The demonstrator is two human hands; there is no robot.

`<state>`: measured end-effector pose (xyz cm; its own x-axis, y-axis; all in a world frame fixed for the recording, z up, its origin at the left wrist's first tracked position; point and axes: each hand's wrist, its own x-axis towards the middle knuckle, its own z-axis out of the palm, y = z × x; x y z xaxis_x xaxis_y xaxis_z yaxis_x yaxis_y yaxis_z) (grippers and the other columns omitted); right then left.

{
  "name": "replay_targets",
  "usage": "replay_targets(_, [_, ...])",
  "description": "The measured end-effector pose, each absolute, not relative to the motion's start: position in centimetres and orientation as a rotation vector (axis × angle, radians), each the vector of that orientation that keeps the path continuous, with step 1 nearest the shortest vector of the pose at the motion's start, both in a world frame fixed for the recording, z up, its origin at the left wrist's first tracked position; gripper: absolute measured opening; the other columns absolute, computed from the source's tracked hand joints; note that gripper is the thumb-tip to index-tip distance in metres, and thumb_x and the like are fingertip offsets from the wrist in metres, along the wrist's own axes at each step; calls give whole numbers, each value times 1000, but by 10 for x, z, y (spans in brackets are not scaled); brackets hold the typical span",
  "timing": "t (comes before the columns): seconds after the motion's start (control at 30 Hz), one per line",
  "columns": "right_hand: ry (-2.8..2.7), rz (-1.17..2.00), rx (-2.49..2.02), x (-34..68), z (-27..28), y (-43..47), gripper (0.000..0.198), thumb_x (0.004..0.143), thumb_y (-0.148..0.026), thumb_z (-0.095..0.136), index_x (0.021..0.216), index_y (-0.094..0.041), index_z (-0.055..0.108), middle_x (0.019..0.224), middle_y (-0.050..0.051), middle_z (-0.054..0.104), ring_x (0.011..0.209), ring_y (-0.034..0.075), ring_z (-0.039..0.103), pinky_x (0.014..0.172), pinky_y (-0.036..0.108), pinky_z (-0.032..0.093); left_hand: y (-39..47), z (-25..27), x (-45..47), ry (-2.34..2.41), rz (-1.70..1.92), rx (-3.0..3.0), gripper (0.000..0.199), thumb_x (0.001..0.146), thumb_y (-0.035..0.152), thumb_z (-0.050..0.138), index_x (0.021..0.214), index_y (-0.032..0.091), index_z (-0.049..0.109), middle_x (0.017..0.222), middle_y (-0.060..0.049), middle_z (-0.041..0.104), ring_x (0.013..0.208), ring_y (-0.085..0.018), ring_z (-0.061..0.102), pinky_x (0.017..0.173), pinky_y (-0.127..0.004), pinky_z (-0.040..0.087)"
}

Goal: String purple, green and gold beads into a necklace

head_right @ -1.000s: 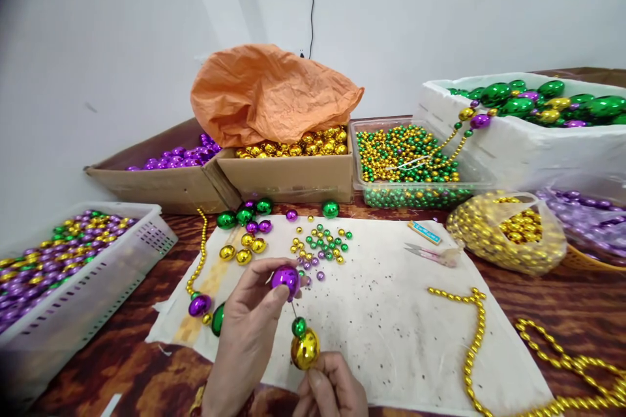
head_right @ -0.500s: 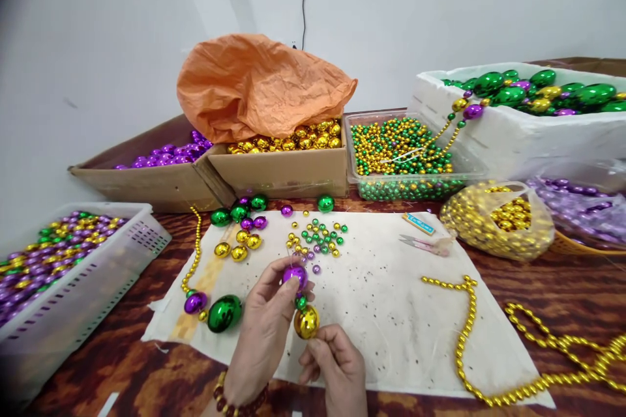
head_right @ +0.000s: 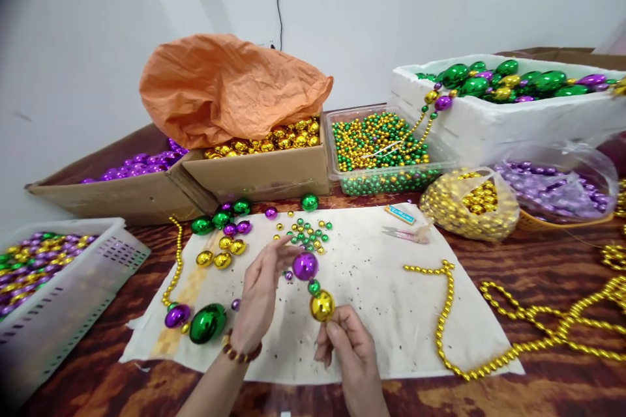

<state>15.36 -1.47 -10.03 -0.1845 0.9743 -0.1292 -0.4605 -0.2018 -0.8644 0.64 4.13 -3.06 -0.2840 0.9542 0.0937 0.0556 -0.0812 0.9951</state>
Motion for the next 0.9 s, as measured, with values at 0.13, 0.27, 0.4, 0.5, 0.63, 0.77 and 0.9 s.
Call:
replay_targets(0.13, [-886,1546,-935,177,-103,-4,25,90,-40,55,78,-17,55,66,2,56,58,13,50,54,23,39,81,-55,2,1727,1010,1993,23,89,23,51,107,23,66,105,-10,63,104,-27,49,90,-44,34])
replay_targets(0.27, [-892,1518,-963,189,-110,-2,24,91,-38,54,79,-18,55,66,1,56,58,13,49,55,23,39,105,-76,11,1798,571,2428,19,87,14,51,93,22,67,96,-10,63,103,-29,45,85,-46,31])
replay_targets(0.4, [-871,1505,-984,189,-114,-3,26,90,-40,55,77,-17,54,63,1,56,56,12,50,51,22,38,106,-77,13,1810,575,2418,18,86,13,51,92,21,66,93,-9,63,100,-28,45,85,-45,31])
replay_targets(0.5, [-870,1506,-995,188,-114,-3,28,89,-41,55,75,-17,53,60,0,56,54,12,49,50,21,37,99,-63,10,1719,900,2110,16,87,20,53,97,21,65,98,-8,63,100,-26,49,88,-44,33])
replay_targets(0.63, [-896,1533,-999,187,-111,-3,30,88,-44,56,74,-18,53,60,0,55,54,13,49,51,22,37,84,-38,8,1285,1296,1307,20,88,34,55,100,20,63,97,-7,65,93,-21,59,88,-37,42])
replay_targets(0.77, [-887,1539,-1020,186,-106,-10,31,85,-47,59,73,-19,53,61,0,55,52,13,49,52,23,38,71,-22,7,918,1340,750,24,85,33,62,102,17,64,96,-8,67,87,-18,65,85,-34,47])
replay_targets(0.9, [-939,1536,-1029,186,-101,-18,31,86,-46,58,72,-18,54,63,0,55,52,12,49,52,23,38,65,-17,5,811,1350,576,24,83,28,64,103,15,66,95,-9,69,85,-17,66,82,-30,49])
